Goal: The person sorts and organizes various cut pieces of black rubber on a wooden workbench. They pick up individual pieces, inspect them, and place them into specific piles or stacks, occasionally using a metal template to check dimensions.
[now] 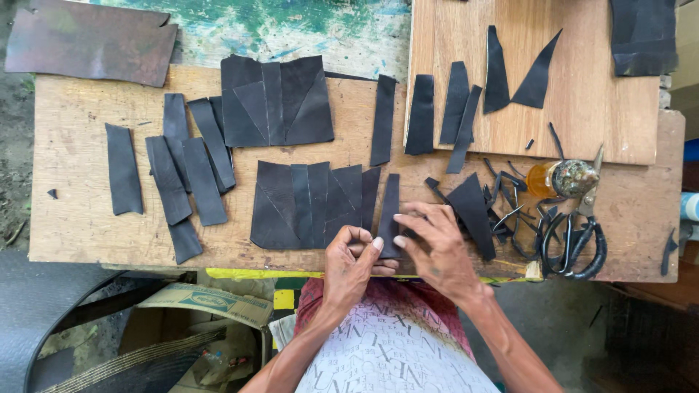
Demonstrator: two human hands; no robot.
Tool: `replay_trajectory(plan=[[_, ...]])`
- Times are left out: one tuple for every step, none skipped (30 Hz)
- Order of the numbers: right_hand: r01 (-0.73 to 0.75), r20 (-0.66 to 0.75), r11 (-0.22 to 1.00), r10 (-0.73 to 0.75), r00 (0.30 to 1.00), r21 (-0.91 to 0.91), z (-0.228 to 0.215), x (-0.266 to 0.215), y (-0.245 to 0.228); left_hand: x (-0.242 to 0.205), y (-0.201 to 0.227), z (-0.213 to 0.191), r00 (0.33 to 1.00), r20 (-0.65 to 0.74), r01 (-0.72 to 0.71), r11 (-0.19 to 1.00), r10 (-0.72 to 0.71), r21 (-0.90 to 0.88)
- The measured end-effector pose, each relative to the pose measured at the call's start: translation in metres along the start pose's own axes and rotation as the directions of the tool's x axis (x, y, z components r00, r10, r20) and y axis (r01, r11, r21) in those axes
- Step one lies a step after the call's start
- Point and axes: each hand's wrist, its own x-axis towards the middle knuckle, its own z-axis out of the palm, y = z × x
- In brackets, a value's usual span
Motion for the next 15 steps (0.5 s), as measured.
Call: replay_trajectory(plan=[[0.013,-0.003,0.999,-0.014,1.0,-0.035,0.003,0.003,-0.002,-0.002,0.006,0.0,0.997,0.002,0.082,0.99,-0.083,0.113],[0.021,-0.002,0.997,-0.021,1.0,-0.069,0.004,0.002,-0.003,-0.007,0.015,-0.003,0.985,-0.006,0.168,0.96,-0.171,0.223],[0.021,-0.002,0.997,-0.021,1.0,-0.071,0.004,0.001,-0.004,-0.012,0.025,-0.008,0.966,-0.023,0.251,0.91,-0.257,0.329],[0.026,-0.004,0.997,-0.027,1.0,-0.073,0.004,0.002,-0.003,-0.017,0.035,-0.013,0.979,-0.058,0.2,0.873,-0.194,0.445],[0.031,-0.006,0.997,-0.032,0.999,-0.076,0.004,0.002,-0.002,-0.021,0.046,-0.021,0.988,-0.085,0.152,0.818,-0.127,0.555],[0.016,0.008,0.998,-0.015,1.0,-0.066,0.004,0.0,0.0,-0.024,0.054,-0.028,0.993,-0.099,0.108,0.748,-0.057,0.655],[0.0,0.021,0.998,0.001,1.0,-0.056,0.004,-0.002,0.002,-0.023,0.06,-0.035,0.992,-0.08,-0.014,0.7,0.101,0.714],[-0.008,0.035,0.999,0.01,0.999,-0.046,0.005,-0.003,0.004,-0.017,0.066,-0.042,0.964,-0.05,-0.133,0.631,0.263,0.765],[-0.003,0.035,1.0,0.004,0.999,-0.026,0.004,-0.004,0.006,-0.012,0.069,-0.046,0.91,-0.009,-0.238,0.539,0.415,0.808],[0.003,0.036,1.0,-0.002,0.999,-0.006,0.003,-0.006,0.007,-0.007,0.068,-0.048,0.848,0.104,-0.36,0.419,0.52,0.834],[0.008,0.037,1.0,-0.009,0.999,0.014,0.002,-0.009,0.008,-0.002,0.068,-0.049,0.766,0.222,-0.466,0.283,0.604,0.838],[-0.002,0.05,1.0,0.001,0.999,0.011,0.002,-0.011,0.008,0.002,0.068,-0.05,0.666,0.341,-0.555,0.136,0.663,0.821],[-0.011,0.062,1.0,0.011,0.998,0.007,0.002,-0.012,0.007,0.005,0.069,-0.048,0.662,0.415,-0.579,0.074,0.624,0.812],[-0.02,0.075,1.0,0.02,0.997,0.003,0.003,-0.012,0.005,0.009,0.068,-0.044,0.654,0.486,-0.604,0.013,0.58,0.797],[-0.005,0.081,1.0,0.006,0.997,-0.009,0.002,-0.012,0.003,0.012,0.068,-0.041,0.644,0.552,-0.628,-0.046,0.529,0.777]])
